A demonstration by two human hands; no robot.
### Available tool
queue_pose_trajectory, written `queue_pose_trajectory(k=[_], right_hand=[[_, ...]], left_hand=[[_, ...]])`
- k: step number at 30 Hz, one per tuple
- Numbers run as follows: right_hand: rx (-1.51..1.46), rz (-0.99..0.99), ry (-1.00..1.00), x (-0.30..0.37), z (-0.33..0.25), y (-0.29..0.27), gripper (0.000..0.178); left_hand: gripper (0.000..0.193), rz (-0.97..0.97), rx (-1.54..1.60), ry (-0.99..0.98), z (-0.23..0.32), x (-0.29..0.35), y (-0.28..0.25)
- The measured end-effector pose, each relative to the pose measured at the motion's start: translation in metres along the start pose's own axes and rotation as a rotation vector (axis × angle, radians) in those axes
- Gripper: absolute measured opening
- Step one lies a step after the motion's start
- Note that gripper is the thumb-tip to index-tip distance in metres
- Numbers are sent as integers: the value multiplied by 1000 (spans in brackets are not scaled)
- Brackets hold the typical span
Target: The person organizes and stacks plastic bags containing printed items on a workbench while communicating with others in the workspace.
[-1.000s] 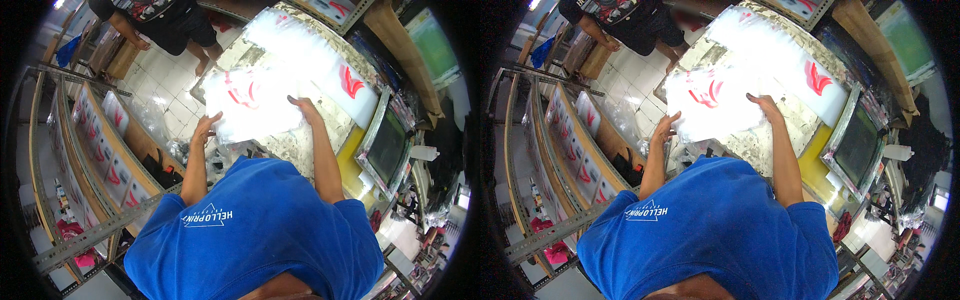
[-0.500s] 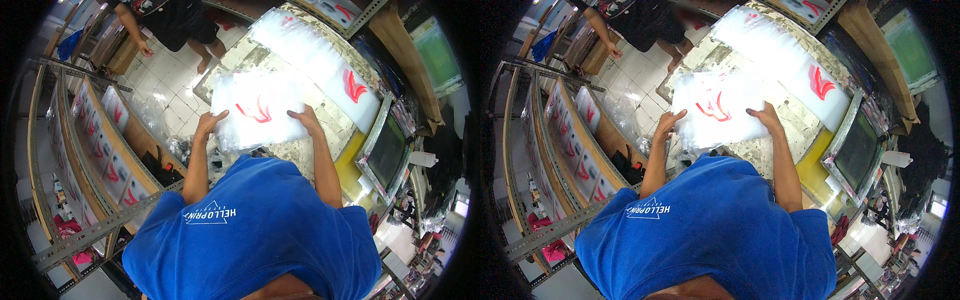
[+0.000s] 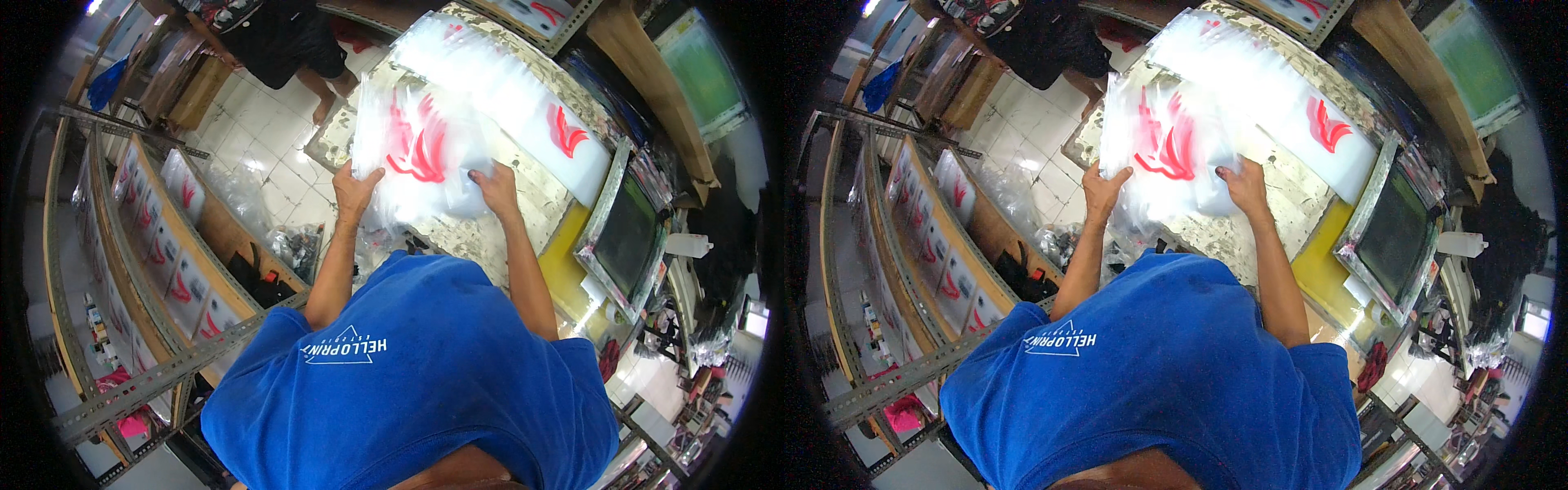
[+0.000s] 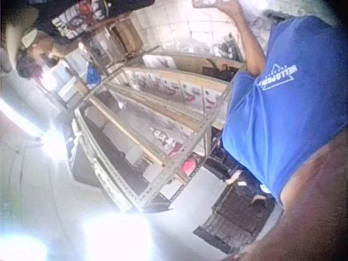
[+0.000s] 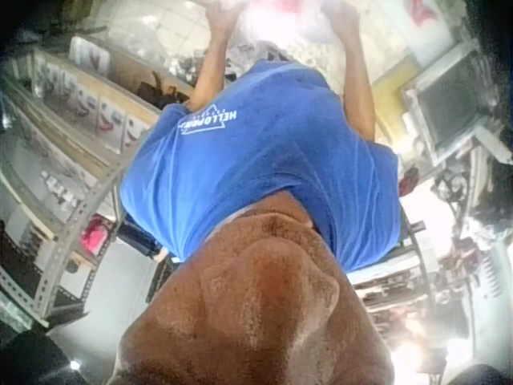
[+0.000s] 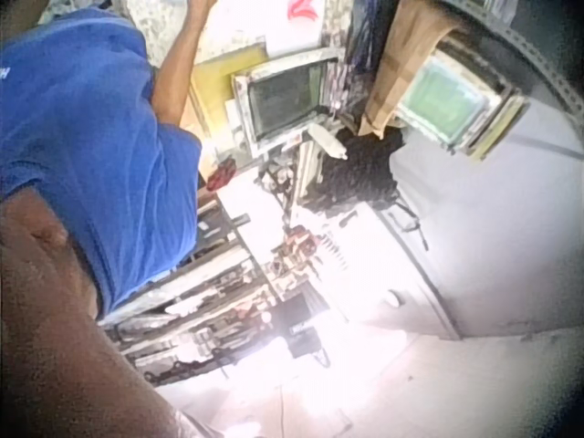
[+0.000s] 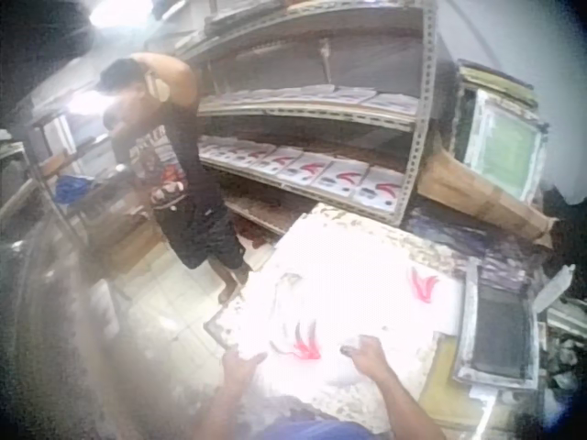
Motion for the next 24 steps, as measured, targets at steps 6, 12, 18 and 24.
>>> queue_pose_trajectory(k=[6,12,18,24], right_hand=[[-215,322,-229,37,-7,-24,25],[-221,368,-236,51,4,-35,38],[-190,383,-139,44,6,-39,41],[-233,400,-160,36,11,-42,40]], left_hand=[[54,87,125,260,46,23,15],[101,-72,192,272,32,31,30],[120,-58,248,355,40,28,42],[125,-146,76,375,17,14,23]])
Point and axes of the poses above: each hand's wrist, its own x-axis away from the middle knuckle, its own y-axis out of the palm, z = x × y, the point moved 1 cm from there along -x, towards the middle knuckle, and after that the axes turned 6 degrees about z, right-handed, at the moved point
